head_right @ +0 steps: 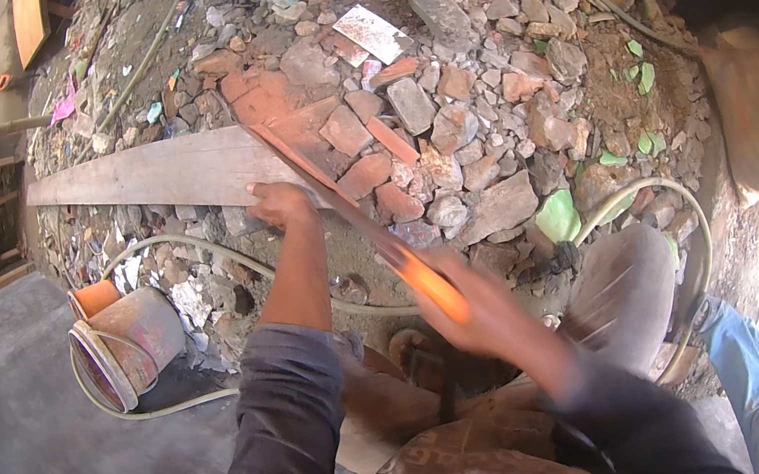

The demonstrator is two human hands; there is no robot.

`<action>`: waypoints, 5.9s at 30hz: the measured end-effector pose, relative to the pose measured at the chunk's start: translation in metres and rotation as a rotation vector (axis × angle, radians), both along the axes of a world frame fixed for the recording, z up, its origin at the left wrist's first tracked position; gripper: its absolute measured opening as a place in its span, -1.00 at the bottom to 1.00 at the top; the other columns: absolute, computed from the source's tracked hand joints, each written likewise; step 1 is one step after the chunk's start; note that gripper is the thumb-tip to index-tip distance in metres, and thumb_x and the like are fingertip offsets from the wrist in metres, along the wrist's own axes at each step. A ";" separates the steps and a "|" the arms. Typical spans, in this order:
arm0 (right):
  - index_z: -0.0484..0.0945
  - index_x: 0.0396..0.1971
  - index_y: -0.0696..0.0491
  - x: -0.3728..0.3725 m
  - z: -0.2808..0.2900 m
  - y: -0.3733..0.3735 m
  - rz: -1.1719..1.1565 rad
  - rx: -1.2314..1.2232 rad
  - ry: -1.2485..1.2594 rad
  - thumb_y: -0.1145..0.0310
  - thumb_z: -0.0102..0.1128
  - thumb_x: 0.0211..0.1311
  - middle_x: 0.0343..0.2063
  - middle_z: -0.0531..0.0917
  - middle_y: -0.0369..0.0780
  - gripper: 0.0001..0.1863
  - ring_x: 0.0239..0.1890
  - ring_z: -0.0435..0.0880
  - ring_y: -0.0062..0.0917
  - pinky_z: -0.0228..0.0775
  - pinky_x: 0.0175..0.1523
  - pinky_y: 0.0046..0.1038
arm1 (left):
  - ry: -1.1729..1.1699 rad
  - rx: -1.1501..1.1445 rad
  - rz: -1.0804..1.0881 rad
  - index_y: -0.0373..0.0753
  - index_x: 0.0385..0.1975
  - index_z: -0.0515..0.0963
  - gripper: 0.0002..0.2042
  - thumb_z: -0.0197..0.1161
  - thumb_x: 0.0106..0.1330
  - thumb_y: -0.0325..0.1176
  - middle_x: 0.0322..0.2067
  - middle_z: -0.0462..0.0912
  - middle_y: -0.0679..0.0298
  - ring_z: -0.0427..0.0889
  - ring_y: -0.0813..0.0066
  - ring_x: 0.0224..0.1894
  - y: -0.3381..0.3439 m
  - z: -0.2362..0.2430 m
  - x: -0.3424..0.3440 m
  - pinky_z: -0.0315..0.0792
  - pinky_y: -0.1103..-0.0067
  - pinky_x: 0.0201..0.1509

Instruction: The person uses a hand saw to cut through a wooden board while sitting on the ground in a construction area filled with rubble.

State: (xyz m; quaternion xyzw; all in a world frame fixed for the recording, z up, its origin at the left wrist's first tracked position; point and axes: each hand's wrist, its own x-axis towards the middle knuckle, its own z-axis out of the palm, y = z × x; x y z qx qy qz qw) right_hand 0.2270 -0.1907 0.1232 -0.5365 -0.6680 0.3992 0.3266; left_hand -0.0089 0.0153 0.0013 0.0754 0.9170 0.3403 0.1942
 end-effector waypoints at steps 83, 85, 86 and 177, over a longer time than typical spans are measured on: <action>0.48 0.39 0.05 0.021 -0.110 -0.056 -0.060 -0.083 0.244 0.35 0.47 0.37 -0.02 0.79 0.05 -0.38 -0.04 0.85 0.01 0.71 -0.04 -0.14 | -0.013 0.081 0.075 -0.56 0.46 0.21 -0.29 -0.09 0.68 0.07 0.42 0.40 -0.41 0.48 -0.33 0.43 0.006 -0.022 -0.012 0.35 0.04 0.53; 0.47 0.39 0.12 0.065 -0.095 -0.127 -0.039 -0.114 0.236 0.43 0.47 0.36 0.05 0.78 0.05 -0.38 0.04 0.86 -0.03 0.71 0.01 -0.18 | 0.041 0.071 0.079 -0.52 0.45 0.20 -0.30 -0.12 0.69 0.09 0.32 0.48 -0.44 0.52 -0.38 0.37 0.011 -0.021 -0.019 0.38 0.00 0.48; 0.47 0.38 0.13 0.064 -0.099 -0.125 -0.046 -0.089 0.232 0.42 0.47 0.36 0.07 0.78 0.05 -0.38 0.04 0.85 -0.04 0.71 0.02 -0.17 | 0.060 0.050 0.069 -0.50 0.45 0.19 -0.30 -0.14 0.70 0.11 0.28 0.52 -0.45 0.55 -0.41 0.35 0.010 -0.024 -0.016 0.40 -0.02 0.46; 0.47 0.22 0.12 -0.054 0.015 0.098 -0.050 -0.212 0.057 0.17 0.25 0.56 -0.20 0.76 0.15 -0.57 -0.21 0.75 0.25 0.64 -0.11 0.05 | -0.015 0.008 -0.030 -0.50 0.47 0.14 -0.31 -0.17 0.70 0.08 0.21 0.52 -0.52 0.54 -0.48 0.30 0.005 -0.016 0.003 0.38 -0.07 0.42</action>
